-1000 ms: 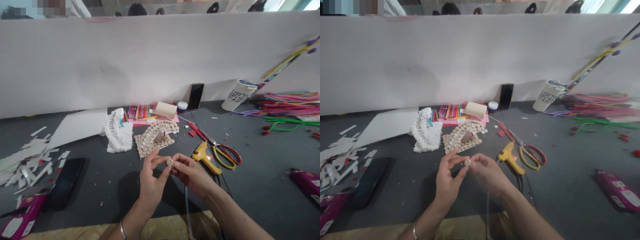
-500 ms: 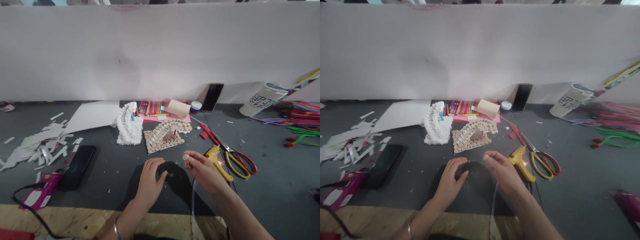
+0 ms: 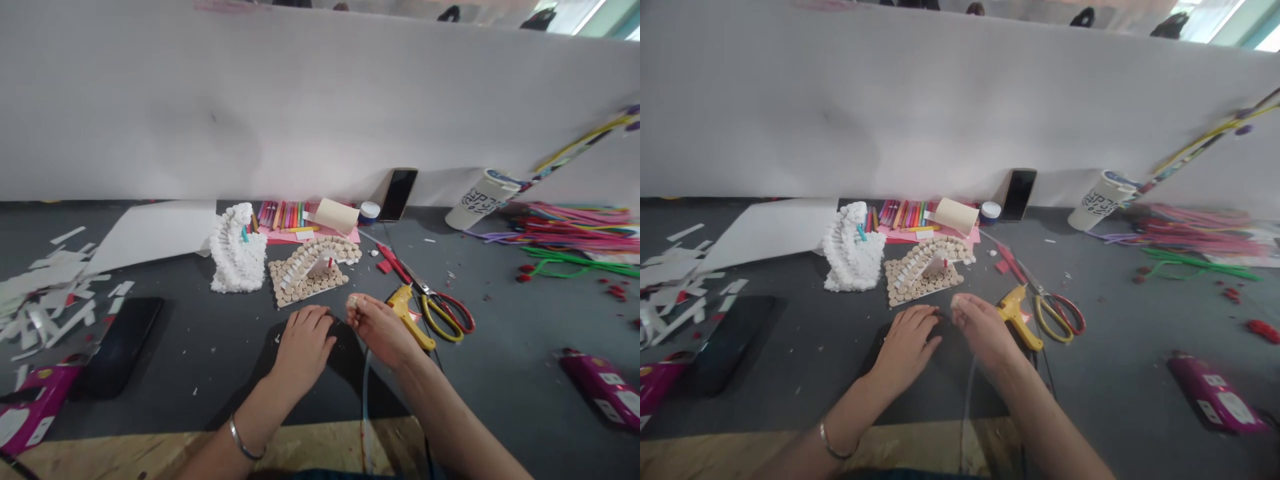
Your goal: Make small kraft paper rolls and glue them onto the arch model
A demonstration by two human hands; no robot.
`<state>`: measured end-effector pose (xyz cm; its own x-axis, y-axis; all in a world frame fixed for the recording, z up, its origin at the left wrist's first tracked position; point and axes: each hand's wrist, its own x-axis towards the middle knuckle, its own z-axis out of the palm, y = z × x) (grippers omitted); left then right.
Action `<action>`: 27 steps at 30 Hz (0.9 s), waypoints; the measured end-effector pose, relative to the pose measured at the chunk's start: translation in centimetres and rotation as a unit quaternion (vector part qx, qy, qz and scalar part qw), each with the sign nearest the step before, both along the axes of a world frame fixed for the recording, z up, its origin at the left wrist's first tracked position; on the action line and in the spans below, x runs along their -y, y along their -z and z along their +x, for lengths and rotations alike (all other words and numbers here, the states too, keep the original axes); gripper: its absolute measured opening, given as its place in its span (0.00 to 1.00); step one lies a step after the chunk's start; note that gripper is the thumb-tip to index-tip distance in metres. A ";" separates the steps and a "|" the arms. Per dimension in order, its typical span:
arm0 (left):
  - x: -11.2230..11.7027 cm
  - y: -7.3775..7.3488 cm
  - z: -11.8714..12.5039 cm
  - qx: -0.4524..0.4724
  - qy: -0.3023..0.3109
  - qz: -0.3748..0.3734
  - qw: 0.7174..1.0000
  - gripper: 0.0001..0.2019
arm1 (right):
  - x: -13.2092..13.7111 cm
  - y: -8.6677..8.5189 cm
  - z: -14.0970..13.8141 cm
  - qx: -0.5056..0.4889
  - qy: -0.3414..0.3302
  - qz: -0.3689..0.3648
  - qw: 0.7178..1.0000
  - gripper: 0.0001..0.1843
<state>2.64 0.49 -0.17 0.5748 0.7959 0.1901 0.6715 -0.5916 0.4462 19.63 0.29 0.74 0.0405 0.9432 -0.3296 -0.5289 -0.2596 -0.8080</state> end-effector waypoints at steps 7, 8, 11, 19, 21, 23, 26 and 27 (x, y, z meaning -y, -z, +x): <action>-0.7 -0.7 -0.5 0.032 -0.044 -0.013 0.998 0.07 | -0.2 0.2 1.1 -0.022 0.014 -0.002 1.000 0.14; -0.9 -0.7 -0.6 0.044 -0.055 -0.021 0.997 0.07 | -0.5 0.3 1.5 -0.023 0.023 -0.001 0.999 0.14; -0.9 -0.5 -0.7 0.118 -0.091 -0.092 0.985 0.07 | -2.0 0.2 3.2 -0.029 0.058 0.004 0.998 0.13; 0.0 -0.8 1.6 0.478 -0.221 -0.496 0.690 0.09 | -7.4 1.4 5.2 -0.073 0.120 -0.011 0.990 0.08; -0.3 -1.2 2.2 0.537 -0.261 -0.532 0.601 0.09 | -8.2 2.2 4.7 -0.073 0.130 -0.012 0.989 0.09; -0.8 -1.5 2.9 0.575 -0.286 -0.548 0.536 0.08 | -8.7 3.1 4.1 -0.070 0.137 -0.009 0.988 0.09; -1.6 -1.5 3.8 0.606 -0.302 -0.558 0.480 0.07 | -9.0 4.1 3.2 -0.062 0.147 -0.005 0.987 0.10; -1.8 -1.3 4.0 0.610 -0.305 -0.559 0.472 0.07 | -9.1 4.4 3.0 -0.059 0.149 -0.004 0.987 0.10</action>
<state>6.66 2.32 1.17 0.1794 0.7377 -0.6508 -0.5957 0.6080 0.5249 22.65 9.35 -3.62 0.2766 0.8926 -0.3560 -0.6726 -0.0848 -0.7351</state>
